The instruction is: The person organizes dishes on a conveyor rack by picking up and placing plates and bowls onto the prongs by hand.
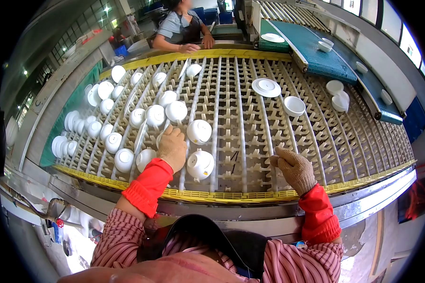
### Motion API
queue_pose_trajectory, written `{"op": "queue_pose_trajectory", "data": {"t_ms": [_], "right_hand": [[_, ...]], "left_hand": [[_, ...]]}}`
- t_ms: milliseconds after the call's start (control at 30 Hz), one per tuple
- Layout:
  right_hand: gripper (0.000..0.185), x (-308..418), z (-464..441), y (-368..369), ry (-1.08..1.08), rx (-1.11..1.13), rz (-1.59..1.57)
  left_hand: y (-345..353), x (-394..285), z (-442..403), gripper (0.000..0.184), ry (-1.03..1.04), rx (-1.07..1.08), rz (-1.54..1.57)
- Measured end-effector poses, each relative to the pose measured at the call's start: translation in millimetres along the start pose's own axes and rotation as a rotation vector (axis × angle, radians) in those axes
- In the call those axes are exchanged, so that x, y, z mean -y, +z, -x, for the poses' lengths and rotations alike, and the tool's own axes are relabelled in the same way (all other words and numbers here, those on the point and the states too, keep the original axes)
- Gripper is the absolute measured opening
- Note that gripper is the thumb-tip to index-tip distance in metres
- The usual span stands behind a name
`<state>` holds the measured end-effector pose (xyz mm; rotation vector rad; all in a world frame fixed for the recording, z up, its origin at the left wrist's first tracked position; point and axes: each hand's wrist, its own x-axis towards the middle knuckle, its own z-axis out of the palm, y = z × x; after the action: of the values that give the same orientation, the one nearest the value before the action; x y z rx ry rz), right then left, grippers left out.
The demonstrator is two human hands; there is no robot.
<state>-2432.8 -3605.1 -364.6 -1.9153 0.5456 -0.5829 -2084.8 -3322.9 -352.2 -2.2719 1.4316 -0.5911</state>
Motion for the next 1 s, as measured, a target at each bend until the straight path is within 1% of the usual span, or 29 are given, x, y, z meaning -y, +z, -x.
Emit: {"op": "queue_pose_trajectory", "data": {"t_ms": [100, 200, 333, 500, 633, 667, 733, 900, 1000], "right_hand": [[0.035, -5, 0, -3, -0.017, -0.009, 0.016], [0.035, -12, 0, -7, -0.034, -0.03, 0.069], [0.036, -5, 2, -14, 0.018, -0.012, 0.102], [0.035, -7, 5, -18, 0.012, -0.036, 0.114], [0.034, -21, 1, -28, -0.01, 0.004, 0.19], [0.034, -10, 3, -27, 0.017, 0.001, 0.124], [0.034, -2, 6, -29, 0.02, 0.004, 0.114], [0.035, -8, 6, -35, 0.049, -0.002, 0.087], [0.034, -9, 5, -41, 0.009, 0.015, 0.175]], "left_hand": [[0, -1, -1, 0.024, -0.004, 0.016, -0.012], [2, 0, -2, 0.024, -0.011, -0.013, 0.005], [2, 0, -7, 0.025, -0.03, -0.019, 0.042], [-5, -2, -5, 0.027, -0.047, 0.067, -0.013], [4, -4, -12, 0.03, -0.078, 0.074, -0.043], [8, -6, -11, 0.03, -0.089, 0.071, -0.036], [26, -6, -11, 0.031, -0.112, 0.05, -0.019], [15, -6, -14, 0.029, -0.104, 0.092, -0.042], [14, -6, -16, 0.028, -0.114, 0.098, -0.06]]}}
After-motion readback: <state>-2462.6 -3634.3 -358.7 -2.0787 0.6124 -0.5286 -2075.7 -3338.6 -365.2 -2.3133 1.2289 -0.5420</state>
